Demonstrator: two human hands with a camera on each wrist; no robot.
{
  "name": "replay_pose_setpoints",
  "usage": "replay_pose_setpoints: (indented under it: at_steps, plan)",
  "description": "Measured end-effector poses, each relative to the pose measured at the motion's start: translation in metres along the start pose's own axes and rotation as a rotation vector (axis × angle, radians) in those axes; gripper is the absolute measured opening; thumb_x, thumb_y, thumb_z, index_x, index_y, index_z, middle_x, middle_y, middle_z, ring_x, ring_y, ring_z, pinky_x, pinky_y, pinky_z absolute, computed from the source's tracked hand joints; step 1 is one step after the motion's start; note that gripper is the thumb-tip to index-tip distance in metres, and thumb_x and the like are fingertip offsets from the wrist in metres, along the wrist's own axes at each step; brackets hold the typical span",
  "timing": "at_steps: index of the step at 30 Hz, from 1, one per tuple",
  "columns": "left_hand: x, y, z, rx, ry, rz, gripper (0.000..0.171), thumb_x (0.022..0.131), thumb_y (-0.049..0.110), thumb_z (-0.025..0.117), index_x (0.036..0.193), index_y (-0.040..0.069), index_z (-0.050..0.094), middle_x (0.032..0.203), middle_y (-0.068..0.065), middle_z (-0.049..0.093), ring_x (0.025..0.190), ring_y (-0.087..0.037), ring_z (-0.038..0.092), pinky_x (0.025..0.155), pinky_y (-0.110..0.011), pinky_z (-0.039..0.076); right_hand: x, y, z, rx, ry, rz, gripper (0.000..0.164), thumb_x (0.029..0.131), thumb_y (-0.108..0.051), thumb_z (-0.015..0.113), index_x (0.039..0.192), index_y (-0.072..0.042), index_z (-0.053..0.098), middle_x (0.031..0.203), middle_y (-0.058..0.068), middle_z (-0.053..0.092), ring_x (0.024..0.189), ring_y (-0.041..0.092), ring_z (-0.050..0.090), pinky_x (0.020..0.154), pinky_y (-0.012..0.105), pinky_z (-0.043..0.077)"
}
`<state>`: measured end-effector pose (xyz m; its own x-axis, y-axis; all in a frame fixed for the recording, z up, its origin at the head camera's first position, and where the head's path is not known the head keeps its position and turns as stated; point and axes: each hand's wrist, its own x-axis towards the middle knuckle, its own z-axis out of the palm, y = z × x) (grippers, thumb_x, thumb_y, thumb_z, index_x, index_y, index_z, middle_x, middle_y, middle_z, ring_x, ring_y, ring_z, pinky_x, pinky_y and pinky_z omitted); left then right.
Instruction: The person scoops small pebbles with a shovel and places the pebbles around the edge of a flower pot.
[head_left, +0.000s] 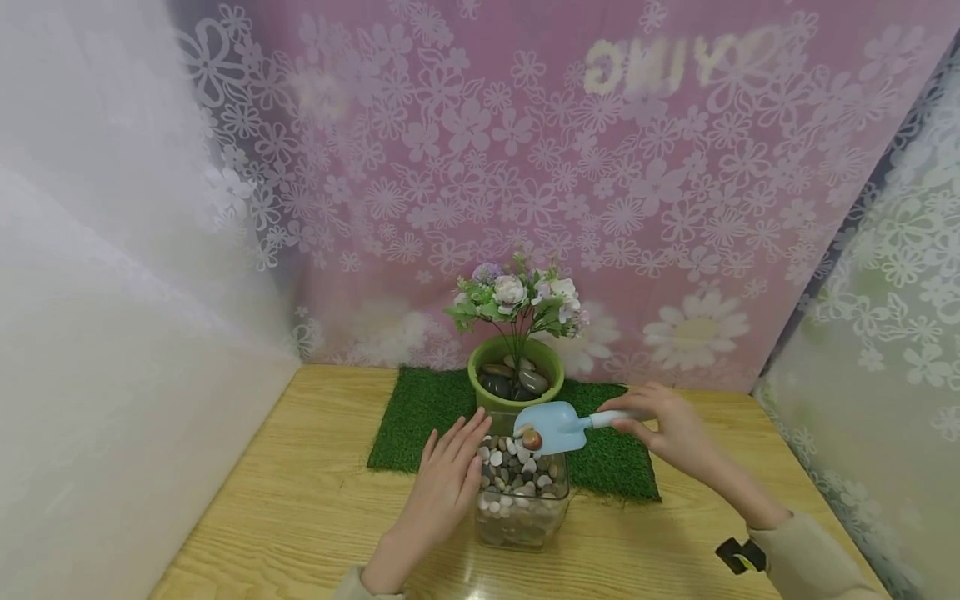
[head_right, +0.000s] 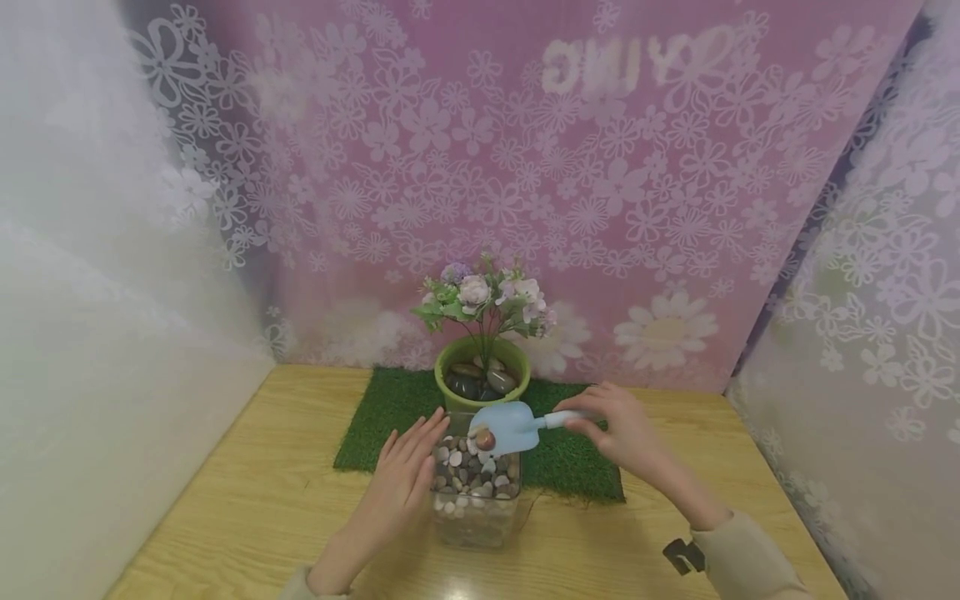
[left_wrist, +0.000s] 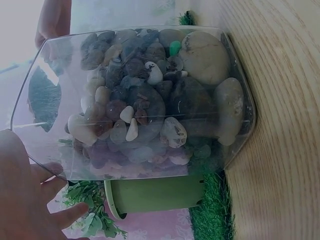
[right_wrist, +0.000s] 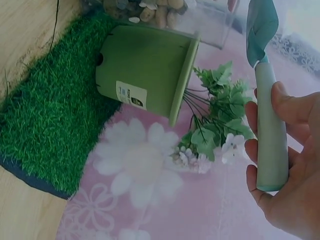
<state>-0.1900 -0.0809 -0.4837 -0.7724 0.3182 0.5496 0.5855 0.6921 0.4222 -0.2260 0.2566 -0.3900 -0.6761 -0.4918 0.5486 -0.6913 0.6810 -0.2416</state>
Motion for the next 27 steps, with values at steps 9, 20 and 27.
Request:
replay_pose_setpoints:
  at_steps: [9,20,27]
  plan:
    - [0.0,0.0,0.001,0.006,0.001,-0.004,0.053,0.104,0.017,0.05,0.157,0.017,0.041,0.163,0.003,0.036,0.148,-0.029,0.037,0.114,-0.069,0.024,0.0,0.009,-0.011,-0.068,0.063,0.059,0.03,0.081,-0.009,0.082,0.109,-0.016,0.079,0.108,0.009,0.076,0.098,0.034,0.067,0.078,0.058,0.054]
    - [-0.001,-0.001,0.001,0.029,0.008,0.014,0.054,0.104,0.017,0.05,0.157,0.019,0.041,0.163,0.004,0.037,0.147,-0.03,0.038,0.113,-0.069,0.026,0.008,0.015,-0.016,-0.118,0.059,0.172,0.023,0.087,-0.011,0.078,0.11,-0.01,0.078,0.104,0.012,0.076,0.089,0.035,0.067,0.068,0.051,0.052]
    - [0.0,0.0,0.0,0.022,0.006,0.007,0.055,0.104,0.017,0.05,0.158,0.021,0.039,0.163,0.004,0.037,0.147,-0.03,0.038,0.114,-0.069,0.025,0.01,0.023,-0.013,-0.123,0.063,0.18,0.022,0.089,-0.011,0.077,0.111,-0.011,0.078,0.107,0.015,0.074,0.097,0.04,0.065,0.076,0.06,0.051]
